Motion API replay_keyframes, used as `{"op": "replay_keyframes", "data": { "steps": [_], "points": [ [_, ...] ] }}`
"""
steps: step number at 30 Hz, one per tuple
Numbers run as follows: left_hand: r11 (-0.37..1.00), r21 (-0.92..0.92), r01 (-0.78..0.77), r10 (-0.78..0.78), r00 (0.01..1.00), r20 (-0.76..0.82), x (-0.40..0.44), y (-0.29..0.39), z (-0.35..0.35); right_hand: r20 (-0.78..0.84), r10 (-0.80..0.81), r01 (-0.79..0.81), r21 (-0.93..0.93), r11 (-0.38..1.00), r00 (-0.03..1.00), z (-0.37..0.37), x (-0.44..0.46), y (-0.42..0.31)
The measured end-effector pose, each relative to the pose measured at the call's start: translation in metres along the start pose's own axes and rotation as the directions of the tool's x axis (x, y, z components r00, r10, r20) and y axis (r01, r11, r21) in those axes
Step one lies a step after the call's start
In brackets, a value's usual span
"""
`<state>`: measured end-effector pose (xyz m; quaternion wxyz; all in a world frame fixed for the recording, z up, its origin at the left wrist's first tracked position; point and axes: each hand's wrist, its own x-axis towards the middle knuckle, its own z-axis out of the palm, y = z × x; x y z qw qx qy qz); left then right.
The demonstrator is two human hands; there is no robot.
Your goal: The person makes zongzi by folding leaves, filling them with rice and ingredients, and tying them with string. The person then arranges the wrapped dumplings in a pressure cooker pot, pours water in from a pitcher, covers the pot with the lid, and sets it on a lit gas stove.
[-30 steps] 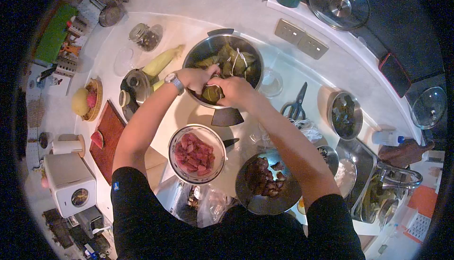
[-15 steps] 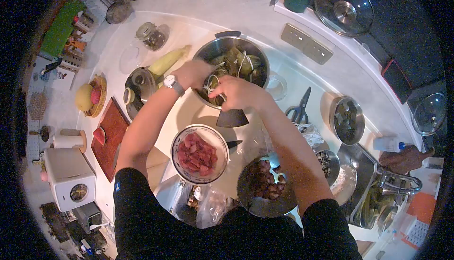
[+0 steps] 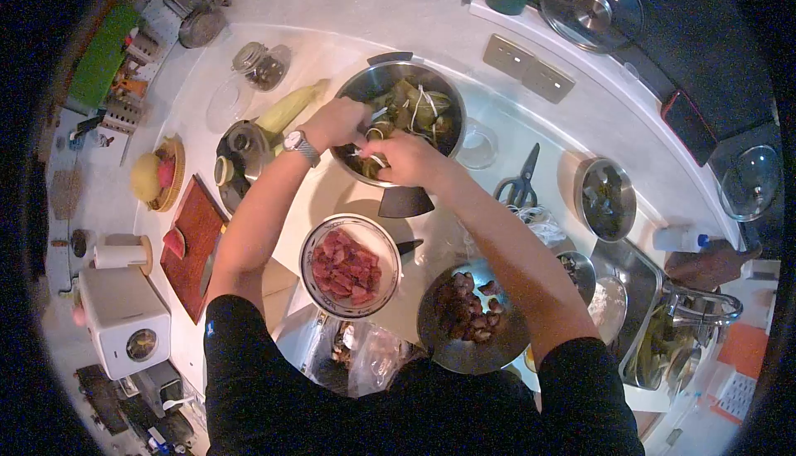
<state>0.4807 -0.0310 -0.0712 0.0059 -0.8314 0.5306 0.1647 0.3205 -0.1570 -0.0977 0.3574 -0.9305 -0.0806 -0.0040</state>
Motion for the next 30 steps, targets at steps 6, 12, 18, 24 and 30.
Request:
{"op": "replay_keyframes", "data": {
  "steps": [6, 12, 18, 24, 30],
  "points": [
    [0.988, 0.146, 0.056, -0.062, 0.997, 0.036, -0.003, 0.018, 0.006, 0.166, -0.062, -0.005, 0.376, 0.926, 0.984, -0.014, 0.007, 0.032],
    [0.963, 0.219, 0.156, -0.119, 0.978, -0.173, -0.005, 0.026, 0.041, 0.288, 0.215, -0.356, 0.671, 0.651, 0.933, -0.053, 0.004, 0.024],
    [0.991, -0.136, 0.004, -0.013, 0.998, -0.064, -0.025, 0.010, -0.022, -0.182, 0.088, -0.119, -0.168, 0.978, 0.979, -0.016, -0.009, -0.004],
    [0.947, -0.317, -0.042, 0.045, 0.999, 0.003, -0.046, 0.038, -0.007, -0.412, 0.204, -0.208, 0.036, 0.977, 0.888, 0.013, 0.009, -0.013],
    [0.986, -0.164, 0.008, -0.040, 0.980, -0.193, -0.053, 0.042, 0.017, -0.314, 0.206, -0.198, 0.056, 0.979, 0.927, 0.012, 0.003, -0.011]
  ]
}}
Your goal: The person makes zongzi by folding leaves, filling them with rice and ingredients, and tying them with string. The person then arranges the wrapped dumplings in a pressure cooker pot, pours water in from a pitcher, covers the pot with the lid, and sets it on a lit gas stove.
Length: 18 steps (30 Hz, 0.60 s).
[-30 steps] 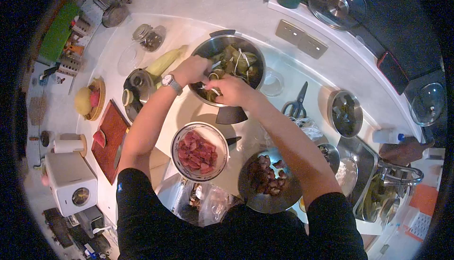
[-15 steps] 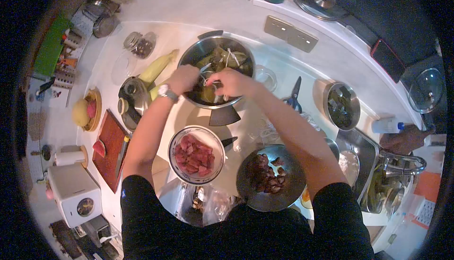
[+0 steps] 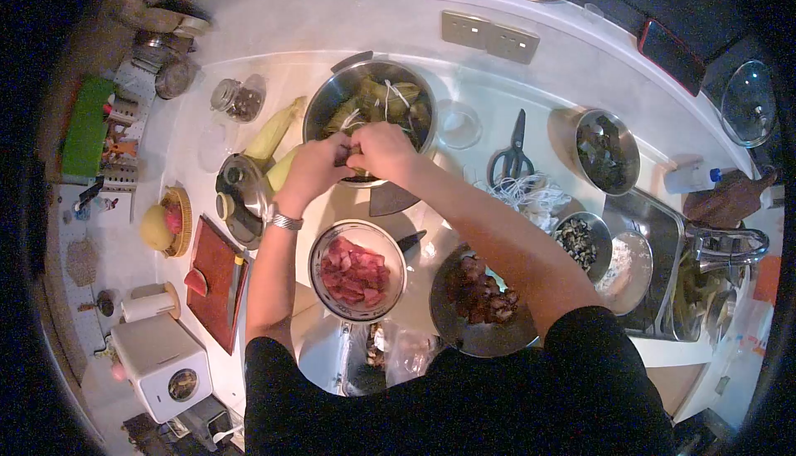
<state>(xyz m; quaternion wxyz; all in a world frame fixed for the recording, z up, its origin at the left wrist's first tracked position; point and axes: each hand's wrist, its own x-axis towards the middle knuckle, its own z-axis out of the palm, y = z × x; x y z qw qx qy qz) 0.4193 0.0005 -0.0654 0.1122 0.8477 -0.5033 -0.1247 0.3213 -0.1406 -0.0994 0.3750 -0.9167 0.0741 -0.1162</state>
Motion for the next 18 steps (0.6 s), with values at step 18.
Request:
{"op": "replay_keyframes", "data": {
  "steps": [18],
  "points": [
    [0.976, -0.191, 0.100, -0.159, 0.932, -0.327, -0.001, 0.025, 0.016, -0.090, 0.174, -0.189, -0.193, 0.963, 0.981, -0.007, 0.009, 0.010]
  ]
}}
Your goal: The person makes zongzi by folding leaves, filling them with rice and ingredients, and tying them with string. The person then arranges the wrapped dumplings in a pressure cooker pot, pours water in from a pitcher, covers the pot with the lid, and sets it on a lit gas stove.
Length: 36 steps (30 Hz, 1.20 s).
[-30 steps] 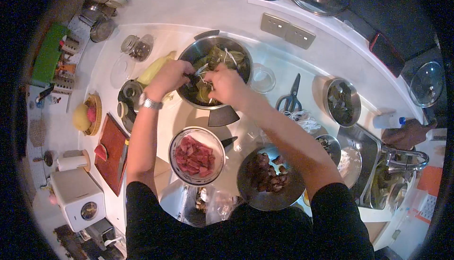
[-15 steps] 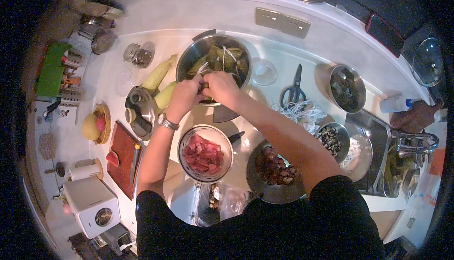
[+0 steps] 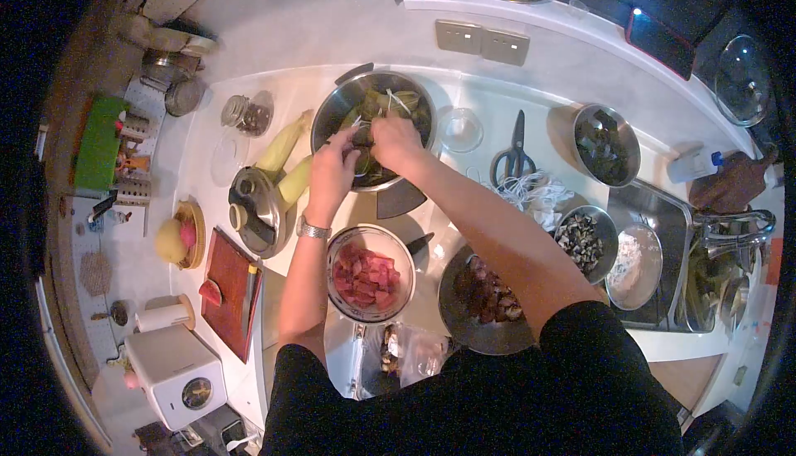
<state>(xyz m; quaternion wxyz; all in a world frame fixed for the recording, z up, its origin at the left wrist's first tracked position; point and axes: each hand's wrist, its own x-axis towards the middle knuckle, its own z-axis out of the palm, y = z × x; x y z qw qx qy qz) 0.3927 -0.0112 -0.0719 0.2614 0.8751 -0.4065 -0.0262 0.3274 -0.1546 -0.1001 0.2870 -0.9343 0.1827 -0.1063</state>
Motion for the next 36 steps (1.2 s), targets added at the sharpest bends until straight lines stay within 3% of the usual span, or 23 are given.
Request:
{"op": "replay_keyframes", "data": {
  "steps": [2, 3, 5, 6, 8, 9, 10, 13, 16, 19, 21, 22, 24, 26, 27, 28, 30, 32, 33, 34, 35, 36],
  "points": [
    [0.976, 0.097, -0.193, 0.215, 0.912, -0.349, -0.005, -0.002, 0.002, -0.117, -0.044, 0.043, -0.010, 0.999, 0.992, 0.000, -0.002, 0.000],
    [0.976, 0.097, -0.194, 0.216, 0.913, -0.347, -0.008, -0.004, 0.003, -0.117, -0.042, 0.041, -0.009, 0.999, 0.992, 0.000, -0.003, -0.001],
    [0.994, 0.100, -0.054, 0.058, 0.997, -0.041, -0.016, -0.012, 0.004, 0.107, -0.122, 0.118, 0.042, 0.992, 0.987, 0.003, -0.011, -0.002],
    [0.994, 0.099, -0.051, 0.055, 0.998, -0.042, -0.014, -0.017, 0.004, 0.107, -0.207, 0.205, 0.036, 0.978, 0.972, 0.005, -0.017, -0.007],
    [0.982, 0.107, -0.158, 0.149, 0.985, 0.087, -0.001, -0.030, 0.000, 0.128, -0.070, 0.073, -0.024, 0.997, 0.989, 0.008, -0.025, -0.020],
    [0.994, 0.090, -0.066, 0.063, 0.998, 0.026, 0.005, -0.034, -0.005, 0.128, -0.075, 0.079, -0.024, 0.997, 0.989, 0.012, -0.023, -0.020],
    [0.973, 0.230, -0.031, 0.041, 0.998, -0.039, 0.014, -0.026, -0.015, 0.094, -0.104, 0.106, -0.017, 0.994, 0.990, 0.019, -0.023, -0.018],
    [0.956, 0.293, -0.013, -0.018, 0.995, 0.102, 0.023, -0.029, -0.014, 0.107, -0.106, 0.108, -0.013, 0.994, 0.989, 0.028, -0.023, -0.015],
    [0.970, 0.076, -0.231, 0.188, 0.910, 0.369, 0.031, -0.024, -0.020, 0.195, -0.047, 0.057, -0.046, 0.997, 0.980, 0.009, -0.026, -0.022],
    [0.970, 0.012, -0.242, 0.222, 0.907, 0.358, 0.021, -0.020, -0.011, 0.225, -0.067, 0.098, -0.129, 0.987, 0.972, -0.007, -0.036, -0.027],
    [0.977, 0.098, -0.192, 0.178, 0.975, 0.132, 0.018, -0.023, 0.003, 0.204, -0.087, 0.107, -0.089, 0.990, 0.975, -0.001, -0.039, -0.025],
    [0.975, 0.100, -0.199, 0.185, 0.973, 0.137, 0.019, -0.022, 0.004, 0.184, -0.114, 0.125, -0.052, 0.991, 0.976, 0.001, -0.040, -0.024],
    [0.980, 0.164, -0.110, 0.117, 0.993, -0.032, 0.018, -0.019, 0.005, 0.170, -0.114, 0.126, -0.061, 0.990, 0.979, 0.002, -0.047, -0.021],
    [0.964, 0.206, -0.165, 0.158, 0.986, 0.050, 0.006, -0.023, 0.009, 0.091, -0.207, 0.209, -0.020, 0.978, 0.974, -0.004, -0.055, -0.017],
    [0.956, 0.196, -0.218, 0.204, 0.975, 0.088, 0.002, -0.028, 0.013, 0.126, -0.215, 0.219, -0.021, 0.975, 0.968, 0.003, -0.055, -0.011],
    [0.928, 0.198, -0.314, 0.305, 0.949, 0.079, -0.001, -0.036, 0.005, 0.109, -0.232, 0.232, 0.015, 0.973, 0.967, -0.011, -0.064, -0.015],
    [0.996, 0.064, -0.057, 0.042, 0.976, 0.212, 0.005, -0.025, -0.015, 0.005, -0.243, 0.242, 0.044, 0.969, 0.970, -0.023, -0.080, -0.009],
    [0.955, 0.236, -0.178, 0.205, 0.975, -0.091, 0.000, -0.002, -0.011, -0.173, -0.310, 0.332, 0.120, 0.935, 0.935, -0.033, -0.097, 0.001],
    [0.919, 0.218, -0.328, 0.351, 0.934, -0.072, -0.004, -0.006, 0.007, -0.371, -0.382, 0.448, 0.109, 0.887, 0.847, -0.042, -0.108, 0.011],
    [0.850, 0.331, -0.410, 0.380, 0.912, 0.155, 0.001, -0.044, 0.033, -0.378, -0.347, 0.427, 0.151, 0.892, 0.858, -0.053, -0.119, 0.010],
    [0.834, 0.438, -0.336, 0.194, 0.922, 0.336, -0.001, -0.009, 0.024, -0.665, -0.361, 0.515, 0.042, 0.856, 0.653, -0.041, -0.129, 0.025],
    [0.777, 0.569, -0.270, -0.034, 0.883, 0.467, -0.005, 0.017, 0.009, -0.406, -0.248, 0.323, 0.126, 0.938, 0.879, -0.068, -0.145, 0.021]
  ]
}}
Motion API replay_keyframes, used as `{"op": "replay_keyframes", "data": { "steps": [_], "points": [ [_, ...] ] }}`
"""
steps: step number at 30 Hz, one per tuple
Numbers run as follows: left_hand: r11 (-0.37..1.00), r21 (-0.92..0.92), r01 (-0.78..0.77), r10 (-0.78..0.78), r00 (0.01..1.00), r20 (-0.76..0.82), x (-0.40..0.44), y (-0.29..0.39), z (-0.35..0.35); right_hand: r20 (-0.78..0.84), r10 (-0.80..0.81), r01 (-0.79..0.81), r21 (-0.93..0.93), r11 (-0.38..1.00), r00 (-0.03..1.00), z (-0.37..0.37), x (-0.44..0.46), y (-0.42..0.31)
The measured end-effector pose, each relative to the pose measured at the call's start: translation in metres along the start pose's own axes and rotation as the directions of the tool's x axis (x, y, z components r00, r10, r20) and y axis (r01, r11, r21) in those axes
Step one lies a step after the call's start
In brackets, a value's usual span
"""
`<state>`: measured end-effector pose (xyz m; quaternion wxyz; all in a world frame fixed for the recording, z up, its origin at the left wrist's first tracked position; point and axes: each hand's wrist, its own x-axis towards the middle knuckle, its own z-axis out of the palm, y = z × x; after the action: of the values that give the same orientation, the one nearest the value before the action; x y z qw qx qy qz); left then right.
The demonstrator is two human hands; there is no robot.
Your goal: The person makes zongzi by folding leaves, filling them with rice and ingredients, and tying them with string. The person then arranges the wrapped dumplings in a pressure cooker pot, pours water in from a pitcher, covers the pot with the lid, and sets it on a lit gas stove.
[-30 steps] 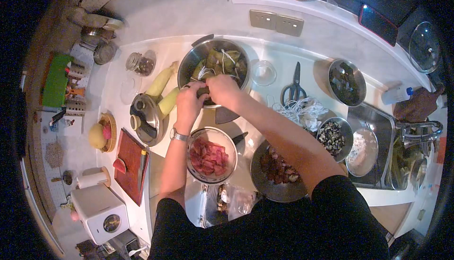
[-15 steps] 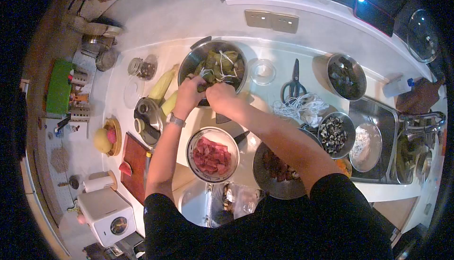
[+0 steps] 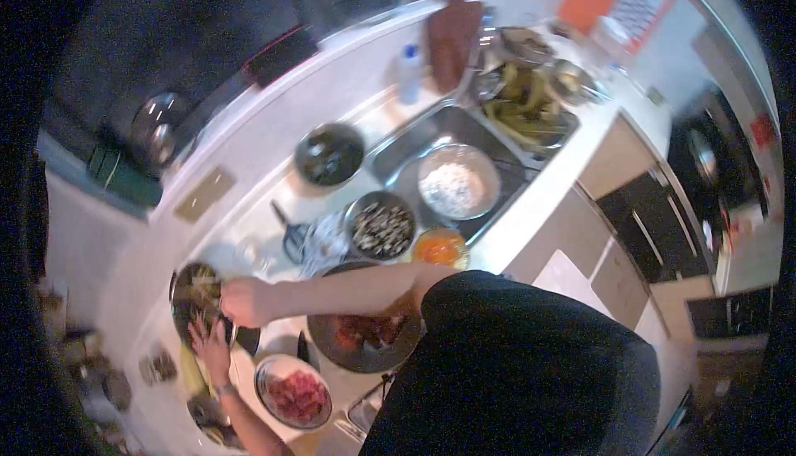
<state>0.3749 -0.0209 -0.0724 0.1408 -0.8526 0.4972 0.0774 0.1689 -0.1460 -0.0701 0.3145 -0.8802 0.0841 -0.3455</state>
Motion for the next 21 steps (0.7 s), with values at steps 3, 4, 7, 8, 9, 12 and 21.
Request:
{"op": "replay_keyframes", "data": {
  "steps": [3, 4, 7, 8, 9, 12, 21],
  "points": [
    [0.970, -0.176, -0.168, 0.081, 0.904, -0.419, 0.006, -0.026, 0.027, 0.039, 0.137, -0.135, -0.062, 0.989, 0.990, -0.046, -0.022, 0.003],
    [0.930, -0.261, -0.259, 0.066, 0.815, -0.575, 0.003, -0.022, 0.020, 0.022, 0.145, -0.142, -0.082, 0.986, 0.989, -0.063, -0.028, 0.005],
    [0.928, -0.331, 0.169, -0.361, 0.622, -0.695, 0.004, -0.034, 0.034, -0.106, 0.383, -0.396, -0.316, 0.862, 0.918, -0.102, -0.060, 0.009],
    [0.899, -0.392, 0.198, -0.429, 0.581, -0.691, 0.011, -0.037, 0.039, -0.140, 0.362, -0.388, -0.374, 0.843, 0.922, -0.110, -0.068, 0.015],
    [0.864, -0.445, 0.236, -0.496, 0.549, -0.672, 0.009, -0.041, 0.043, -0.066, 0.408, -0.412, -0.069, 0.908, 0.911, -0.117, -0.077, 0.023],
    [0.762, -0.551, 0.339, -0.645, 0.471, -0.602, 0.003, -0.059, 0.064, -0.144, 0.394, -0.408, -0.522, 0.749, 0.908, -0.133, -0.090, 0.008],
    [0.442, -0.889, 0.117, -0.831, 0.426, -0.357, -0.065, -0.034, 0.047, -0.005, 0.557, -0.557, 0.000, 0.831, 0.831, -0.124, -0.085, 0.013]
  ]
}}
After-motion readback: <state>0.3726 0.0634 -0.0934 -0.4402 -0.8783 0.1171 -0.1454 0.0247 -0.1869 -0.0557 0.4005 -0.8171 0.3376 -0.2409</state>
